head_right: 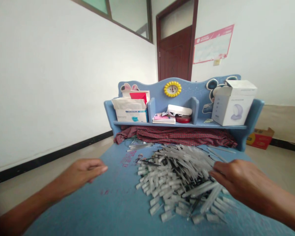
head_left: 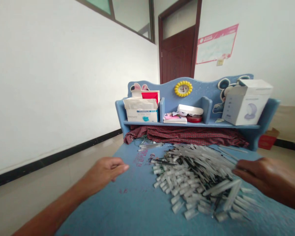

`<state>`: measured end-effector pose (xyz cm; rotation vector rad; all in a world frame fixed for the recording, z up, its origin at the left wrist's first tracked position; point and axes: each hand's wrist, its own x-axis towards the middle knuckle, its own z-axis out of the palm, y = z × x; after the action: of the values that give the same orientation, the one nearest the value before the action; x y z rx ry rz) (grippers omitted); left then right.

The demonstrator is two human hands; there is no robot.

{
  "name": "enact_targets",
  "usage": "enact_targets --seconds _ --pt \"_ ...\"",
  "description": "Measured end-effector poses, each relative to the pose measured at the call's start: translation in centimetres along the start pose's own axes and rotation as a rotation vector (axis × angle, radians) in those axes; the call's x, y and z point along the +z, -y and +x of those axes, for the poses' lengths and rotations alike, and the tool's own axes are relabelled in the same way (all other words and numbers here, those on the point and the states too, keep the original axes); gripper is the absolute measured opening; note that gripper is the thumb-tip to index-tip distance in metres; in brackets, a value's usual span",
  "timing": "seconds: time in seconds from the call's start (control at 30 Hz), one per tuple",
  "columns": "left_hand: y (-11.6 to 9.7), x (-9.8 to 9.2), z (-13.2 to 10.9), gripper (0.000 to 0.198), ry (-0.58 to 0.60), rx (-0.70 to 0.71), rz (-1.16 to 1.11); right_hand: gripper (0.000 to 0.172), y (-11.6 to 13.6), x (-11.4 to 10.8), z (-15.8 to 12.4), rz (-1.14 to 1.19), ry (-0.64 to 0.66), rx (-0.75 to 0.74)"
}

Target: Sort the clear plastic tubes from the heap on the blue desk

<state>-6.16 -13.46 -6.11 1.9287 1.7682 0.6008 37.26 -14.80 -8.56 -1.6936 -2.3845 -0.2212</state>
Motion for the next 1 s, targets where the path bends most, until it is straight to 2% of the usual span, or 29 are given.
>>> enact_targets --seconds 0.07,0.2,0.27,0.37,0.57,0.77,1.0 --pt "-0.2 2.4 2.0 0.034 0.033 0.084 0.068 0.038 2.4 0.5 2.7 -0.077 0.088 0.027" --pt "-1.9 7.6 5.2 0.025 -0.046 0.153 0.32 0.038 7.0 1.0 7.1 -0.172 0.11 0.034" --pt "-2.3 9.4 6.2 0.019 -0.07 0.165 0.388 0.038 8.1 1.1 8.2 -0.185 0.108 0.043" --pt "-2.4 10.7 6.9 0.021 -0.08 0.17 0.399 0.038 8.7 1.3 9.0 -0.18 0.079 0.037" --pt "-3.2 11.1 6.5 0.03 -0.09 0.189 0.465 0.036 8.6 1.7 9.0 -0.163 0.061 0.041" --pt "-2.7 9.8 6.9 0.043 -0.108 0.195 0.581 0.039 8.0 1.1 8.9 -0.151 0.062 0.04" --pt "-0.5 7.0 10.5 0.026 -0.256 0.121 0.765 0.038 8.6 -0.5 10.3 -0.078 0.042 0.028"
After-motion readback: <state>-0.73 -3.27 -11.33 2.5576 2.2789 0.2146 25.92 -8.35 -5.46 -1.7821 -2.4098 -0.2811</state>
